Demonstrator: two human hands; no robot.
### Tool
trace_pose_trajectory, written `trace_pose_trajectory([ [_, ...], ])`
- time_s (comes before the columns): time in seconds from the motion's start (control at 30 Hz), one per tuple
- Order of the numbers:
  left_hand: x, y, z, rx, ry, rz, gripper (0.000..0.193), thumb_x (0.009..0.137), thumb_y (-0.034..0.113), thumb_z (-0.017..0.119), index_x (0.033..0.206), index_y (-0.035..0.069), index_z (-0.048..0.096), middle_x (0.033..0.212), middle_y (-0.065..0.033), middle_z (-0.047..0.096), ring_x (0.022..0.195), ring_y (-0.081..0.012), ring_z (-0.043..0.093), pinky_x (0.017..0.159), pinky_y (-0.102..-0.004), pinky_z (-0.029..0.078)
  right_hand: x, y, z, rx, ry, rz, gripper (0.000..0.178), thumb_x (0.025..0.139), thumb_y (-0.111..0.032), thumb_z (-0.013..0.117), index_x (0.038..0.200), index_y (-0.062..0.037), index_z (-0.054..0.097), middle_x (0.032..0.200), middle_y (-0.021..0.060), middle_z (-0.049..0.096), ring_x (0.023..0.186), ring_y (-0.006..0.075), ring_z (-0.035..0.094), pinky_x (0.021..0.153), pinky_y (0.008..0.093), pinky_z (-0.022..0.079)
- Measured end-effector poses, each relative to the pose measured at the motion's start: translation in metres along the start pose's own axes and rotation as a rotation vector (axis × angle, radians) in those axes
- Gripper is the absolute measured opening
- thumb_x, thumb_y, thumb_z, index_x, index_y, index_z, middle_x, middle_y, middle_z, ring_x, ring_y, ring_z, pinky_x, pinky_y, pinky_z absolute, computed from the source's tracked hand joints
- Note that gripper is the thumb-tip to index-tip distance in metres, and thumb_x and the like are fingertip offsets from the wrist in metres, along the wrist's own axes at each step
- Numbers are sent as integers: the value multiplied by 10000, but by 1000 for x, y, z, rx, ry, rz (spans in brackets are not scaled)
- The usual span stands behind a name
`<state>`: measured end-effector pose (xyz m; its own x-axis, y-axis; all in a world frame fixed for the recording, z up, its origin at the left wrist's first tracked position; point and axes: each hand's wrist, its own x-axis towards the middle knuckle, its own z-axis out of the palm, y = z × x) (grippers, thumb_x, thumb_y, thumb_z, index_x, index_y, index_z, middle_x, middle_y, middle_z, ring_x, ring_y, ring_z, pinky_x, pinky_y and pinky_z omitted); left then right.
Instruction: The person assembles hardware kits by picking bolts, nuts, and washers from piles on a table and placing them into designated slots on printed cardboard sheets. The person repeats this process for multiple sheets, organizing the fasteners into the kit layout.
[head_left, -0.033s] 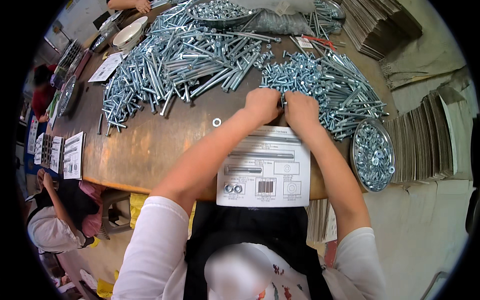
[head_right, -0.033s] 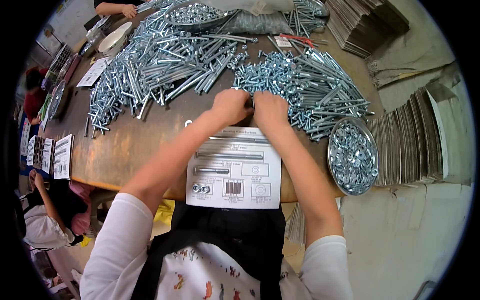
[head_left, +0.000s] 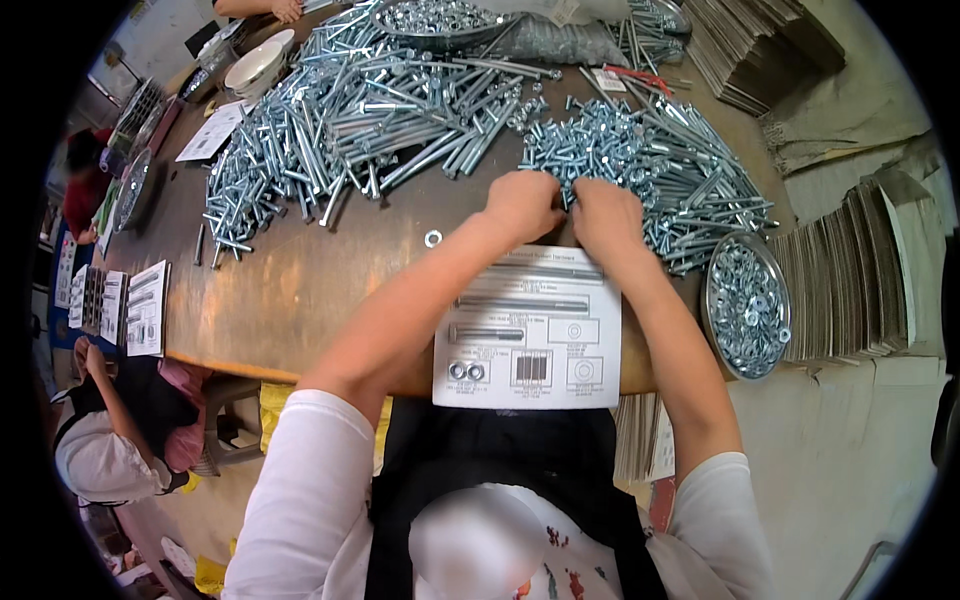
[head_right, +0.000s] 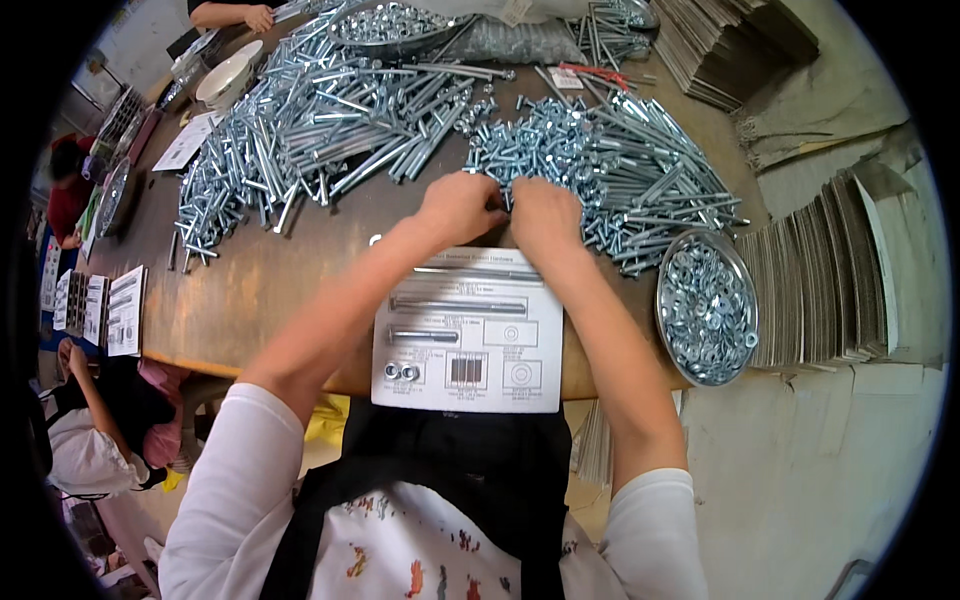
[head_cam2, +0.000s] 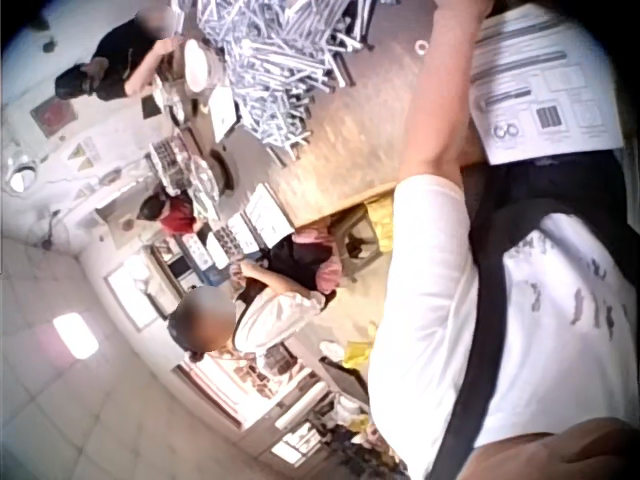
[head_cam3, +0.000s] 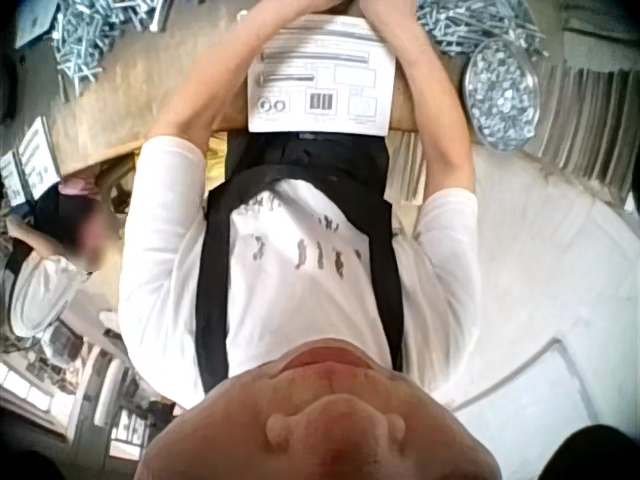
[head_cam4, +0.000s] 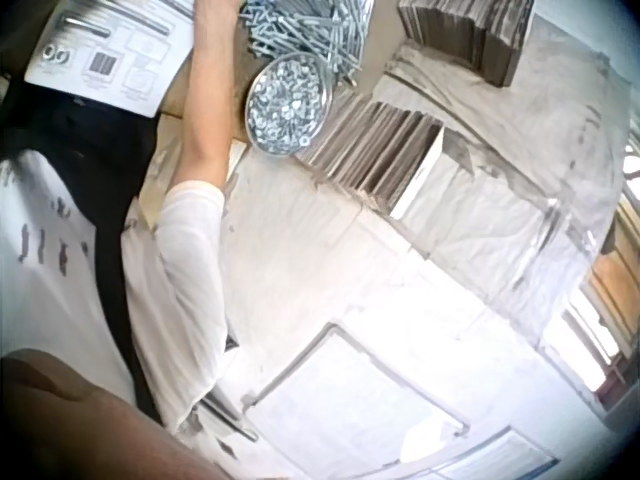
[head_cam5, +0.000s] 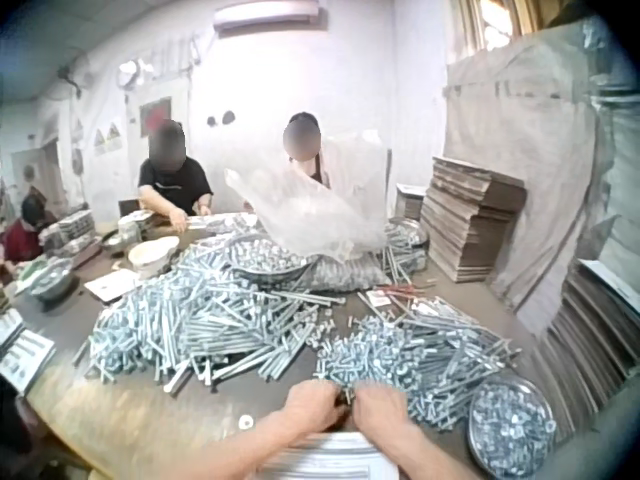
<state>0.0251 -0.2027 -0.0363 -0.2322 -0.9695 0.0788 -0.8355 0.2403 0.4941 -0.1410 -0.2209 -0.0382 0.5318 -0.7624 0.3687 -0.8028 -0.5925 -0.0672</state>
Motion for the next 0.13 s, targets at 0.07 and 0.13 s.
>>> trace_pose_trajectory([
  [0.07, -26, 5, -17, -161, 12, 64, 185, 806, 223, 727, 906, 68, 741, 877, -132, 732, 828, -328, 696, 749, -432, 545, -18, -13, -38, 427, -31, 219, 109, 804, -107, 657, 860, -25, 701, 779, 149, 699, 690, 273, 693, 634, 391, 545],
  [0.13, -73, 24, -36, -322, -10, 164, 173, 796, 198, 743, 912, 70, 745, 863, -127, 729, 833, -313, 698, 754, -418, 544, -51, -25, -67, 752, -107, 379, 122, 782, -114, 697, 845, -14, 725, 742, 123, 705, 669, 203, 681, 631, 343, 535],
])
